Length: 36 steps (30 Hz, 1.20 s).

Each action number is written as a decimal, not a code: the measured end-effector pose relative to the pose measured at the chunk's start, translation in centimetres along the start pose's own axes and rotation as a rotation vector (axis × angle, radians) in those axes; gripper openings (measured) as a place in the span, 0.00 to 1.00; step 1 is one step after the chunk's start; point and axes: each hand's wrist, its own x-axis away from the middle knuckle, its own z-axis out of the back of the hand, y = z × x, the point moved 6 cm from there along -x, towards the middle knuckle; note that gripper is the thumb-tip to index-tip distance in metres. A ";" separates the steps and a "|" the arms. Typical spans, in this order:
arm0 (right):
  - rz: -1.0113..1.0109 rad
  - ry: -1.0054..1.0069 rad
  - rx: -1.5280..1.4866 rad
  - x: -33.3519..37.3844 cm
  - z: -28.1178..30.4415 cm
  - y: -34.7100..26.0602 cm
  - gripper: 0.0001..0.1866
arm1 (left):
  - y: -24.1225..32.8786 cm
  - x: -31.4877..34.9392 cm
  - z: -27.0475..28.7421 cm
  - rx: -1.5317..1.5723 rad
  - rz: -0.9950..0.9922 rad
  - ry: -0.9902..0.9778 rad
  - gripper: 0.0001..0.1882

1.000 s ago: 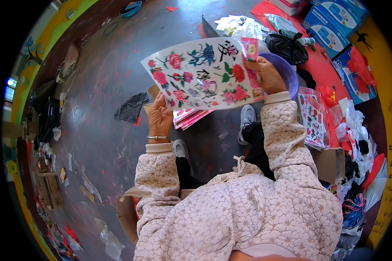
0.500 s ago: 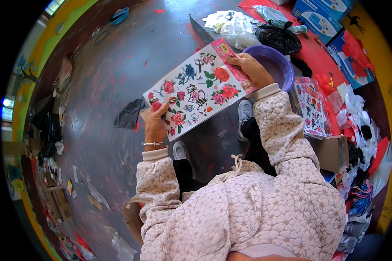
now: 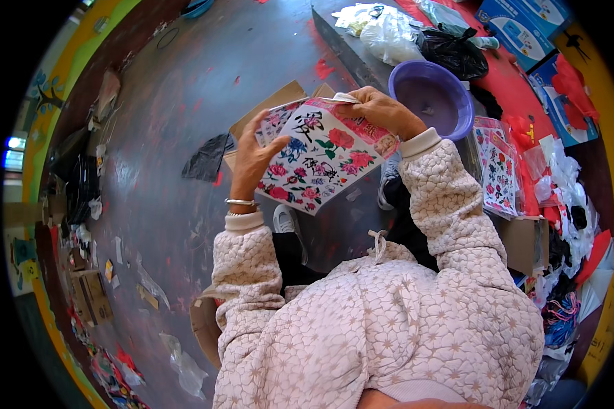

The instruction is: The person sits on the floor and wipes the surface of decorative paper sheets with a cloth. They handle the sheets one at a time, wiping each side, then place them into a cardboard box. The person repeats this process for several sheets.

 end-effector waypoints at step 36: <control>-0.030 0.720 0.118 -1.3 7.0 2.7 0.12 | -5.2 0.5 0.6 0.866 0.412 0.262 0.08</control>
